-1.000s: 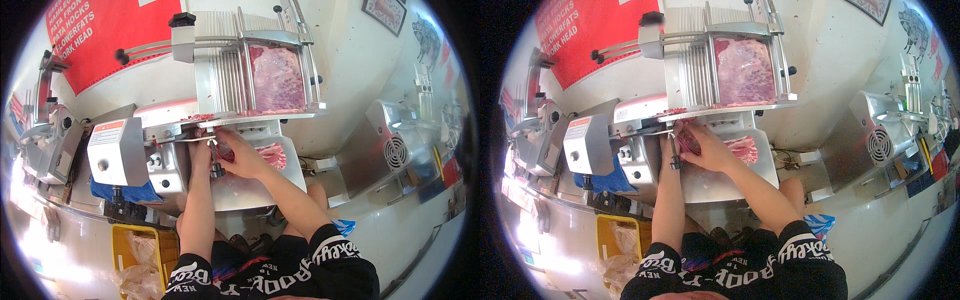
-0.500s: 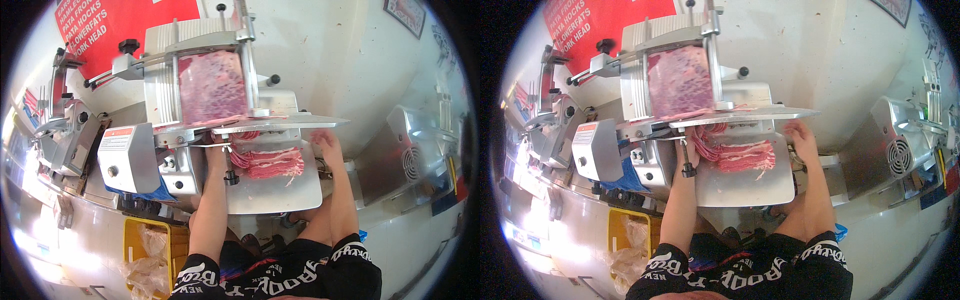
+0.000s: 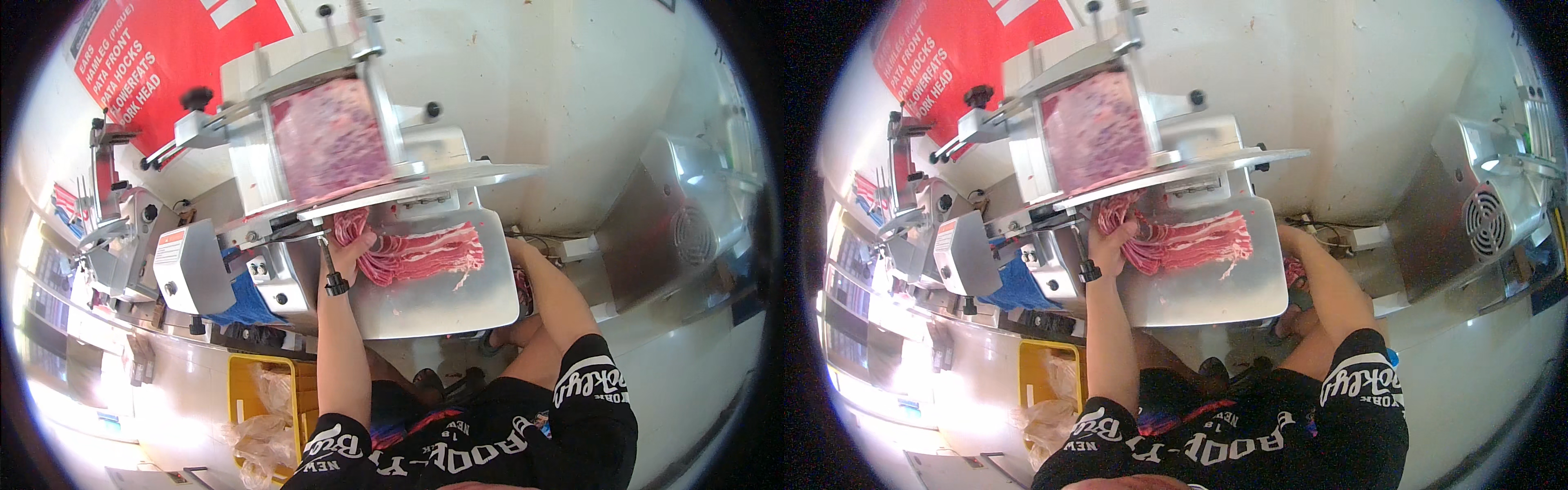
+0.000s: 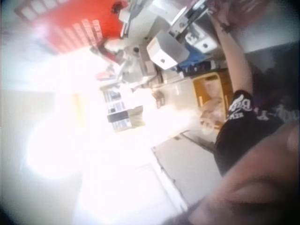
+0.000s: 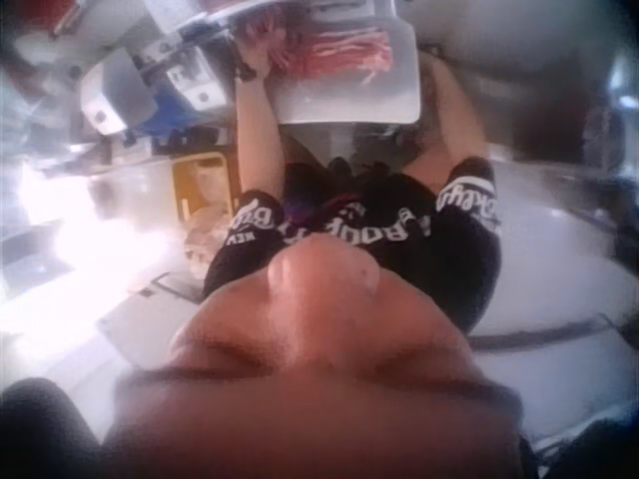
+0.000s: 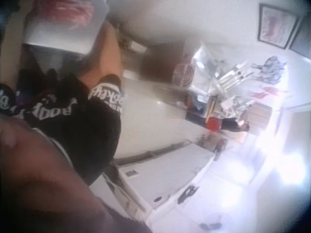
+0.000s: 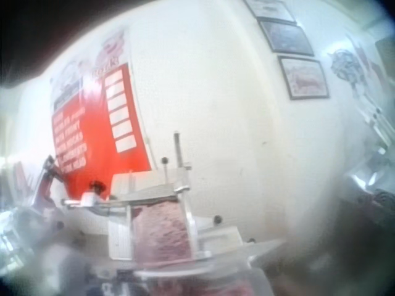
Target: The person sits on the floor and uses a meat slicer to cut a large piece of meat into thin slices. They repeatedly feed the meat through the slicer, collect the slices, and place them into a plastic bag.
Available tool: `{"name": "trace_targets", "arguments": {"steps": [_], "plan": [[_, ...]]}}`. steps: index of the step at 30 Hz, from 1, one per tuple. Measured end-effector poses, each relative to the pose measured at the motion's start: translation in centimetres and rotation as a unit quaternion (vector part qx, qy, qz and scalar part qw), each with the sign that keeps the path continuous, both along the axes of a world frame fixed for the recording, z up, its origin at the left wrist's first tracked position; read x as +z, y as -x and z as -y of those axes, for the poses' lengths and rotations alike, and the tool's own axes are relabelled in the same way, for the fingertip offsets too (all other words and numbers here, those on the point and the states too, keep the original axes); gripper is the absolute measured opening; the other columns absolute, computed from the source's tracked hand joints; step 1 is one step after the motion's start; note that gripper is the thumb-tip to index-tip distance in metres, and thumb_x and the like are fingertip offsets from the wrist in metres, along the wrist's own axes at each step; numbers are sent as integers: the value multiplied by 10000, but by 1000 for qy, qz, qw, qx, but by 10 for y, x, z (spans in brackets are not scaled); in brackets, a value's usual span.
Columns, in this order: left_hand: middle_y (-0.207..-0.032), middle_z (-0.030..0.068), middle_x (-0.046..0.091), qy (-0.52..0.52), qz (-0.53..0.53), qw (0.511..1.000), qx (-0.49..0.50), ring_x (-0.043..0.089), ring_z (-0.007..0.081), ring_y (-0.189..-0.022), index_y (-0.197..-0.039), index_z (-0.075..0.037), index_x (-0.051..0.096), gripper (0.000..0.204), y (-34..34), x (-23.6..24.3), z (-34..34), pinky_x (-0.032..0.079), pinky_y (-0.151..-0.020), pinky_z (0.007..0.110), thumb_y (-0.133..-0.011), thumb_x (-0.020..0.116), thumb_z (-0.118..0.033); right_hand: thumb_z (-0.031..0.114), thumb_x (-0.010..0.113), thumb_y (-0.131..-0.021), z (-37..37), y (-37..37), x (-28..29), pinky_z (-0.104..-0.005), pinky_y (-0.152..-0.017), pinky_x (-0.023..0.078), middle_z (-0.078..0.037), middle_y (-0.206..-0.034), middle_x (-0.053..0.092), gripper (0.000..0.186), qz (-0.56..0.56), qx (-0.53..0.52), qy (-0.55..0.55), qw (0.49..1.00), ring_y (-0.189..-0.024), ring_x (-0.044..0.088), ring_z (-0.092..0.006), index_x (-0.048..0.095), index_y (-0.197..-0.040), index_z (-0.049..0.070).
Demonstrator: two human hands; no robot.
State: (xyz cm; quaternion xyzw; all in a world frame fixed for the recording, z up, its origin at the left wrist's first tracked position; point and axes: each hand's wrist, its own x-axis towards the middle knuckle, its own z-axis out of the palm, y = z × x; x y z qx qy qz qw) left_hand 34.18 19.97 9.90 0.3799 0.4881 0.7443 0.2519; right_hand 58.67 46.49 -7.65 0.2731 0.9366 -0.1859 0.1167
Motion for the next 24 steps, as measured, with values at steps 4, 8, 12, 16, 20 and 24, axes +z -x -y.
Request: {"name": "trace_targets", "arguments": {"steps": [4, 8, 12, 16, 20, 24], "plan": [[-1326, 114, 583, -31, -89, 993, -67, 624, 194, -1139, -1485, -47, 367, 833, -18, 11, 14, 523, -986, 325, -751, 755, 10, 194, 634, -923, 31, -16, -13, -454, -904, 556, -214, -1148, 718, 401, -26, -36, -21, 999, -1059, 704, -373, 640, -1291, 34], [-1287, 168, 606, 41, -200, 975, -82, 638, 248, -1142, -1503, -69, 281, 903, -63, 47, 12, 528, -961, 363, -734, 752, -39, 266, 639, -934, 23, -50, -13, -485, -881, 559, -264, -1103, 708, 454, -264, -149, -1, 953, -1056, 699, -400, 623, -1297, -5], [-1303, 229, 560, 138, -420, 897, -17, 610, 389, -1180, -1527, -106, 266, 989, -100, 64, 18, 530, -933, 445, -686, 780, -27, 323, 667, -975, 54, -53, 115, -392, -937, 528, -185, -1119, 709, 558, -645, -234, 206, 698, -1028, 698, -276, 520, -1376, -36], [-1380, 227, 428, 105, -543, 832, 33, 583, 451, -1155, -1532, -125, 258, 1083, -124, 68, -5, 549, -889, 500, -635, 863, -80, 219, 703, -963, 137, -40, 215, -350, -929, 511, -125, -1178, 653, 582, -456, -37, 383, 803, -1083, 634, -195, 442, -1421, -29], [-1435, 231, 404, 79, -575, 813, 35, 605, 448, -1131, -1545, -137, 240, 1114, -120, 72, -9, 555, -887, 501, -628, 872, -86, 120, 715, -923, 140, -22, 226, -340, -885, 538, -145, -1142, 663, 570, -439, -39, 477, 760, -1029, 659, -197, 448, -1397, -52], [-1356, 214, 516, 190, -550, 813, -1, 634, 434, -1093, -1561, -165, 231, 1121, -100, 75, -2, 543, -916, 503, -637, 867, -156, 81, 747, -853, 126, -1, 216, -327, -814, 550, -144, -1086, 681, 555, -521, -44, 394, 756, -957, 676, -193, 512, -1331, -72]]}}
